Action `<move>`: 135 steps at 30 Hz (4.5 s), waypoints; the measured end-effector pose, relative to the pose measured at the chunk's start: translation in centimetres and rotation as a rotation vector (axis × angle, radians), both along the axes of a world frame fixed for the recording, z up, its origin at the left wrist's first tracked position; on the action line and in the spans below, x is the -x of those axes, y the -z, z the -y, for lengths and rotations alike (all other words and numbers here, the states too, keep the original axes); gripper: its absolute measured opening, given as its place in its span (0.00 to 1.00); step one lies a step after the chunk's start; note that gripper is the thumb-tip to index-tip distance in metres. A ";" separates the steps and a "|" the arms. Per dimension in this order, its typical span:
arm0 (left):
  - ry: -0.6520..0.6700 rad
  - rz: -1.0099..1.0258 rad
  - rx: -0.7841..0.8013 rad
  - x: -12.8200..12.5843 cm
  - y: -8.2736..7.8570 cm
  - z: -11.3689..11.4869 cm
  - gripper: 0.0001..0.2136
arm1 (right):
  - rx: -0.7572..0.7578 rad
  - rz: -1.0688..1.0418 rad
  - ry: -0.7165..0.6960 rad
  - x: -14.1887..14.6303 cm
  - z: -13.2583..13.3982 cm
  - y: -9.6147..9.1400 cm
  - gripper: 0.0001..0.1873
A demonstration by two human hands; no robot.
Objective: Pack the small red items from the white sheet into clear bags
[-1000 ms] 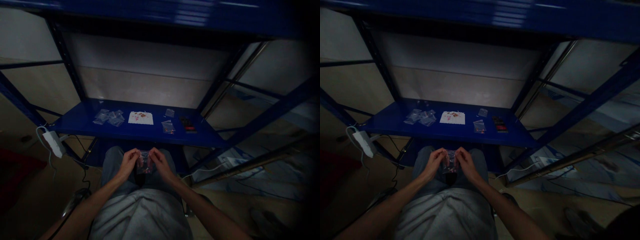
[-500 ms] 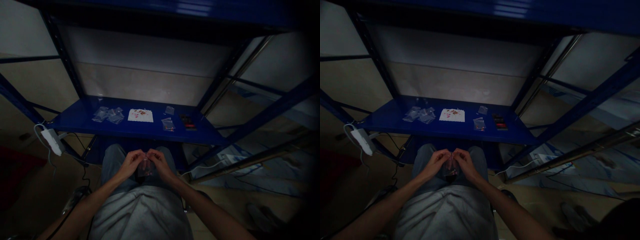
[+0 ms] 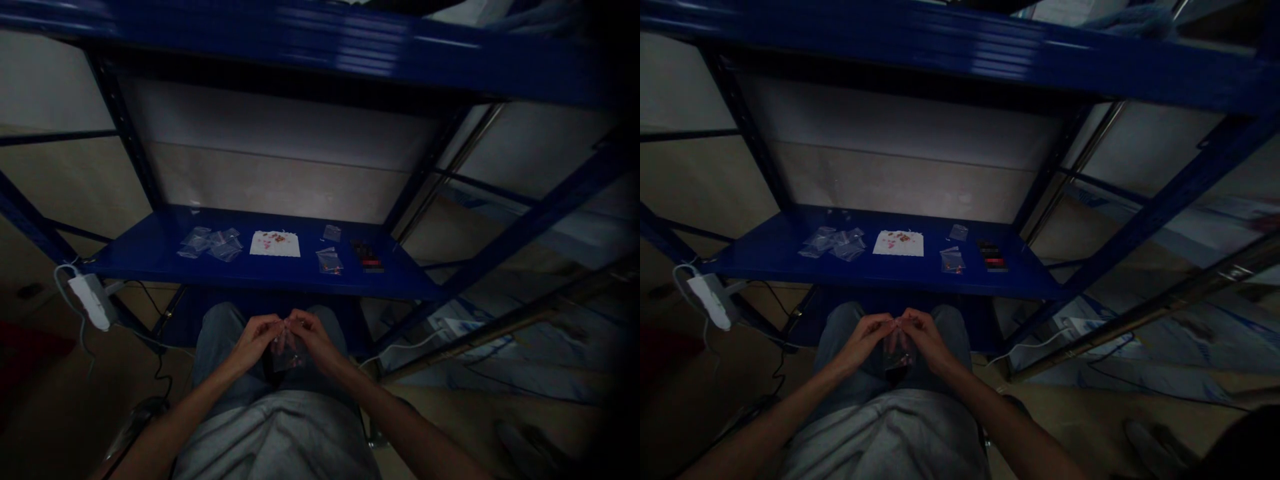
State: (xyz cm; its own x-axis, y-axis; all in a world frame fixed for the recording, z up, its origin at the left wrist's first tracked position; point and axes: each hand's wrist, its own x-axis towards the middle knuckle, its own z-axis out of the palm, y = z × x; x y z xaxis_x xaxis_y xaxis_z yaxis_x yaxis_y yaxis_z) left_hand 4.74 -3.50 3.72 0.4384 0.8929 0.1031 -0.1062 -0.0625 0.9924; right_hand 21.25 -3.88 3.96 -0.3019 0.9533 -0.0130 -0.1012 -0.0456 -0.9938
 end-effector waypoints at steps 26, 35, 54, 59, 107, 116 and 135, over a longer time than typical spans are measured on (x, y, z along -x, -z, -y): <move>-0.325 0.090 -0.014 1.4 0.3 -1.5 0.15 | -0.296 0.062 0.320 -6.0 -7.1 -5.1 0.18; -0.331 0.129 0.085 1.7 0.7 -2.2 0.15 | -0.311 1.020 0.600 -14.2 -21.2 -5.7 0.18; 0.098 -0.981 -0.789 1.3 3.2 -1.1 0.03 | -0.678 1.143 0.168 13.0 -30.8 -2.8 0.16; 0.203 -1.076 -0.857 1.3 3.8 -1.2 0.01 | -0.449 0.945 0.229 16.2 -33.6 -2.2 0.04; 0.198 -0.566 -0.405 2.3 1.2 -0.8 0.12 | -0.788 0.638 -0.071 -0.1 2.0 0.6 0.12; 0.126 -0.785 -0.526 1.3 1.7 0.9 0.10 | -0.823 0.845 -0.272 0.6 2.4 2.6 0.19; -0.076 -1.099 -0.611 3.7 -1.5 -3.6 0.03 | -0.923 0.801 -0.371 0.9 -3.6 -3.6 0.21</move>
State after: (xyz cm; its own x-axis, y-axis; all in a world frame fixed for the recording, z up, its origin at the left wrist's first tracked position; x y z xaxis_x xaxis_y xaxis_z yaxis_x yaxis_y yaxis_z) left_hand 1.04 0.06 5.20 0.5044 0.8549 0.1213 0.7798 -0.5113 0.3612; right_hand 20.31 -0.30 7.61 -0.7657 0.5661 0.3055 0.4085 0.7948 -0.4488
